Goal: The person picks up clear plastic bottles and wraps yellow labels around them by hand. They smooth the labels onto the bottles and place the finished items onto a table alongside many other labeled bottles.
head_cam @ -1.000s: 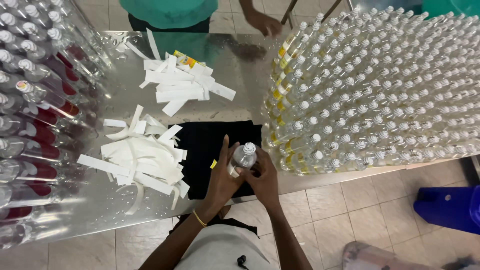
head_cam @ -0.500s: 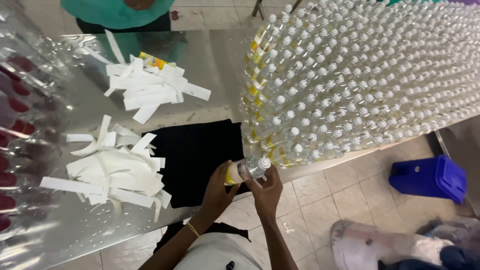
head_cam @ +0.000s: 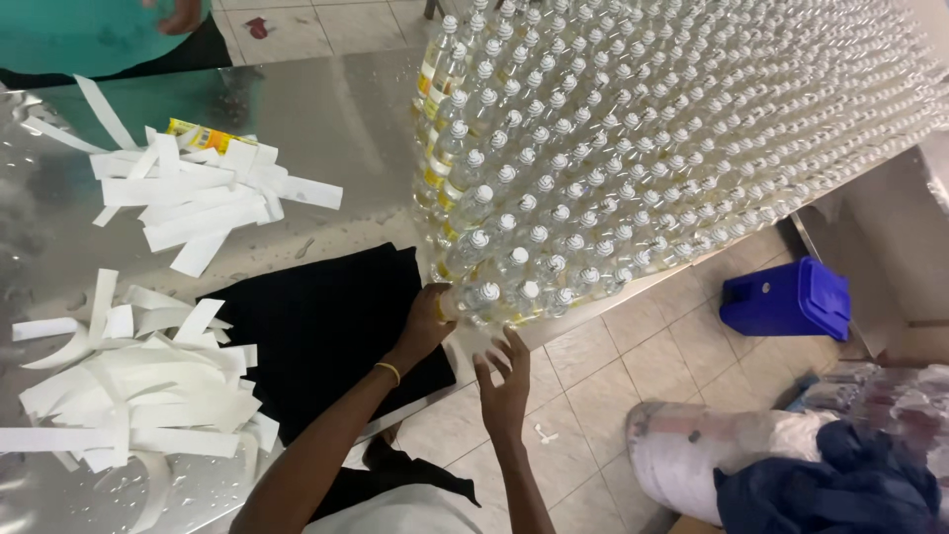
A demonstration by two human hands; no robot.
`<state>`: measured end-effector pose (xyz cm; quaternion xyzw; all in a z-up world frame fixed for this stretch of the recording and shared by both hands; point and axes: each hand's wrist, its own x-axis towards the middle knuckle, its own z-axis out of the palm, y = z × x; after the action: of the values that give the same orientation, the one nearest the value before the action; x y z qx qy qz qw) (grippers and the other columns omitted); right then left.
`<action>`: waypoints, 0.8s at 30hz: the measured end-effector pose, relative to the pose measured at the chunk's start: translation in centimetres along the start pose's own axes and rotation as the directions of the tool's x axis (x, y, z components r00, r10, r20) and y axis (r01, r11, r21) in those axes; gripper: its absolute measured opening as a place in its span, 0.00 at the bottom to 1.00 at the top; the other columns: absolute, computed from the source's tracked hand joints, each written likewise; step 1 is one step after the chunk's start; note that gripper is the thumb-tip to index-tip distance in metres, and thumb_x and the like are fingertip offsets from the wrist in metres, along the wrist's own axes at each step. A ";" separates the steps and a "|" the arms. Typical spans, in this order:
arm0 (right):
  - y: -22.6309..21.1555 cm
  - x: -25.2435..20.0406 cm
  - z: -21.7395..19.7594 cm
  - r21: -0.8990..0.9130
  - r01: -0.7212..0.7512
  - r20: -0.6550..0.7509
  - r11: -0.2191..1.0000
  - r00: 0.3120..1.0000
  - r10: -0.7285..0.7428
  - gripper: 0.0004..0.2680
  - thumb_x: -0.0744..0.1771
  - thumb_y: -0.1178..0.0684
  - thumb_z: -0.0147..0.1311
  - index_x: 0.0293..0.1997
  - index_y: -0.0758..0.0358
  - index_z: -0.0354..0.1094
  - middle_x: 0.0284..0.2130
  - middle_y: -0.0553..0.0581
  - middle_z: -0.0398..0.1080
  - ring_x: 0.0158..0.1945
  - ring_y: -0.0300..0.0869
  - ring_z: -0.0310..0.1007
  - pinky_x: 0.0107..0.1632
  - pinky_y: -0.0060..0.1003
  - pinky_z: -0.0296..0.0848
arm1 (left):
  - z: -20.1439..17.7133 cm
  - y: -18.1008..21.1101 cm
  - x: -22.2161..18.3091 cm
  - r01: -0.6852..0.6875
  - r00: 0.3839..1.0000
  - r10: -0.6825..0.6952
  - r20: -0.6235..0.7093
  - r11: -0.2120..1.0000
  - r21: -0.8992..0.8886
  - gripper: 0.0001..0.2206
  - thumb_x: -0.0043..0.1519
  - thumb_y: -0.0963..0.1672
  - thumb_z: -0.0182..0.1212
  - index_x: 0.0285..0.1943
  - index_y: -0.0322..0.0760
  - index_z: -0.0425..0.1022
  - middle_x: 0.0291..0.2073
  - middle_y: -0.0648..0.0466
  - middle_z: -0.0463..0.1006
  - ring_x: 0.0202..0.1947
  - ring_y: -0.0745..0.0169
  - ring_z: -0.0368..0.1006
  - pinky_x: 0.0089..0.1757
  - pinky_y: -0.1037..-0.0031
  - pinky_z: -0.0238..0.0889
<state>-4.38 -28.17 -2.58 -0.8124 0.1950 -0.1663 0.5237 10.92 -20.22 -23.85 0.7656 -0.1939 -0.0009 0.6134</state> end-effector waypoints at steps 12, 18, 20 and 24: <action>7.0 -1.4 -0.9 -0.101 -0.202 0.067 0.974 0.975 0.210 0.17 0.69 0.58 0.62 0.67 0.63 0.70 0.58 0.58 0.75 0.55 0.44 0.82 0.48 0.39 0.83 | 6.8 -0.6 3.6 0.238 0.969 -0.247 -0.006 0.930 0.278 0.67 0.53 0.41 0.83 0.87 0.31 0.19 0.86 0.31 0.20 0.82 0.16 0.13 0.74 0.36 0.22; 5.5 1.8 5.7 -0.161 0.033 0.259 0.986 0.966 0.010 0.12 0.70 0.55 0.62 0.61 0.58 0.77 0.51 0.53 0.82 0.51 0.42 0.82 0.50 0.39 0.82 | -3.8 3.5 -0.4 0.149 0.989 -0.150 0.001 0.982 -0.115 0.60 0.60 0.39 0.71 0.88 0.48 0.16 0.85 0.42 0.08 0.85 0.32 0.09 0.66 0.52 0.58; 6.2 2.5 9.6 -0.039 0.033 0.381 0.999 0.925 -0.015 0.13 0.71 0.56 0.59 0.64 0.61 0.75 0.49 0.57 0.83 0.49 0.42 0.83 0.51 0.37 0.82 | -10.0 1.8 -4.1 0.103 0.978 -0.133 -0.158 0.977 -0.188 0.53 0.63 0.51 0.65 0.89 0.47 0.24 0.85 0.44 0.17 0.83 0.33 0.31 0.67 0.48 0.58; 4.1 1.9 21.3 0.116 0.171 0.699 0.978 0.686 -0.203 0.09 0.71 0.50 0.57 0.49 0.60 0.83 0.59 0.57 0.78 0.44 0.41 0.86 0.47 0.35 0.87 | -26.5 3.4 -12.4 0.140 0.756 -0.295 -0.584 0.945 -0.295 0.33 0.71 0.47 0.63 0.86 0.49 0.52 0.80 0.52 0.54 0.69 0.46 0.72 0.61 0.58 0.72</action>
<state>6.77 -13.87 -14.66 -0.8183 -0.1078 0.1013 0.5554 4.80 7.76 -17.05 0.6628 0.1112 0.1566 0.7237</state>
